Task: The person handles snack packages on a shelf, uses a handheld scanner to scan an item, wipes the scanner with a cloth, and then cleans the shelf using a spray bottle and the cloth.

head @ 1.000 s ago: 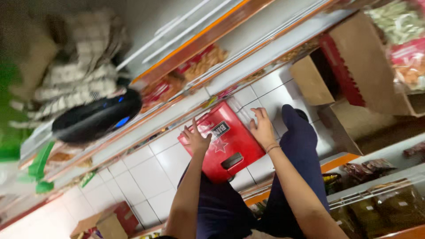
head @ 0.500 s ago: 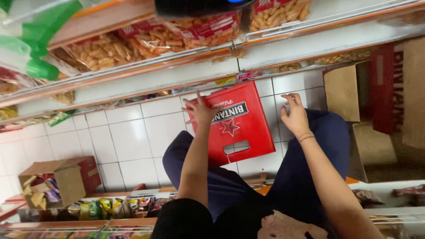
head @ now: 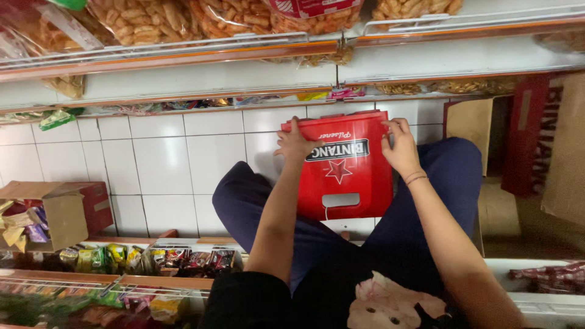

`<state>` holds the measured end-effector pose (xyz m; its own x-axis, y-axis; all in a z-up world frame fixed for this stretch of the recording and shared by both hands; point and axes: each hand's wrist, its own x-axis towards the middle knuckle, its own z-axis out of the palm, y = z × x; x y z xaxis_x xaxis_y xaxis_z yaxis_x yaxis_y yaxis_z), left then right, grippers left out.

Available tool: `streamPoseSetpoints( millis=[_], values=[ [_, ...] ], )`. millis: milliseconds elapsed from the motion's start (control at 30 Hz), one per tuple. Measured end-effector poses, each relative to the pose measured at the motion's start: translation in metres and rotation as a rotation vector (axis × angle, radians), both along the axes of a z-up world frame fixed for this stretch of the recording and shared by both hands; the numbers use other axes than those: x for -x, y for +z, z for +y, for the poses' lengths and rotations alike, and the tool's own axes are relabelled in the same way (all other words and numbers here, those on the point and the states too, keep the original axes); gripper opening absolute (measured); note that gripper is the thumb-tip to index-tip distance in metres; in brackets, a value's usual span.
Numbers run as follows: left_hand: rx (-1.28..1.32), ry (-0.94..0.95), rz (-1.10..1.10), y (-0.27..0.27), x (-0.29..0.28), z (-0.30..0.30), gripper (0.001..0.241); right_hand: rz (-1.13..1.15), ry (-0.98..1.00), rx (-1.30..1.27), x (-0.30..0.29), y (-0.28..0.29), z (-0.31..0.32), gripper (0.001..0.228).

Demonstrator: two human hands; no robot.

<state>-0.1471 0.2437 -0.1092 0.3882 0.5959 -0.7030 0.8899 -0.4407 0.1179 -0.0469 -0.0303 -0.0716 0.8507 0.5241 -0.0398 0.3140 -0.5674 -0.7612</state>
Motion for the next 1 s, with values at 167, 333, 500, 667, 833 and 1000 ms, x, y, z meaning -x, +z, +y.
streamPoseSetpoints(
  millis=[167, 333, 500, 667, 833, 1000],
  values=[
    [0.011, -0.2, 0.082, 0.017, -0.016, -0.043, 0.131, -0.045, 0.026, 0.007, -0.012, 0.006, -0.007, 0.036],
    [-0.023, -0.351, 0.065, 0.022, -0.022, -0.073, 0.12, -0.001, 0.003, 0.036, -0.022, 0.004, -0.012, 0.033],
    [0.018, -0.369, 0.074, 0.025, -0.017, -0.102, 0.121, -0.1, 0.022, -0.001, -0.031, -0.014, -0.014, 0.035],
    [0.053, -0.339, 0.096, 0.028, -0.017, -0.105, 0.12, -0.099, 0.026, -0.066, -0.036, -0.04, -0.009, 0.038],
    [0.045, -0.336, 0.1, 0.028, -0.015, -0.107, 0.124, -0.055, 0.069, -0.085, -0.041, -0.064, 0.005, 0.037],
    [0.029, -0.299, 0.038, 0.024, -0.006, -0.113, 0.124, -0.063, 0.098, -0.184, -0.053, -0.072, 0.016, 0.039]
  ],
)
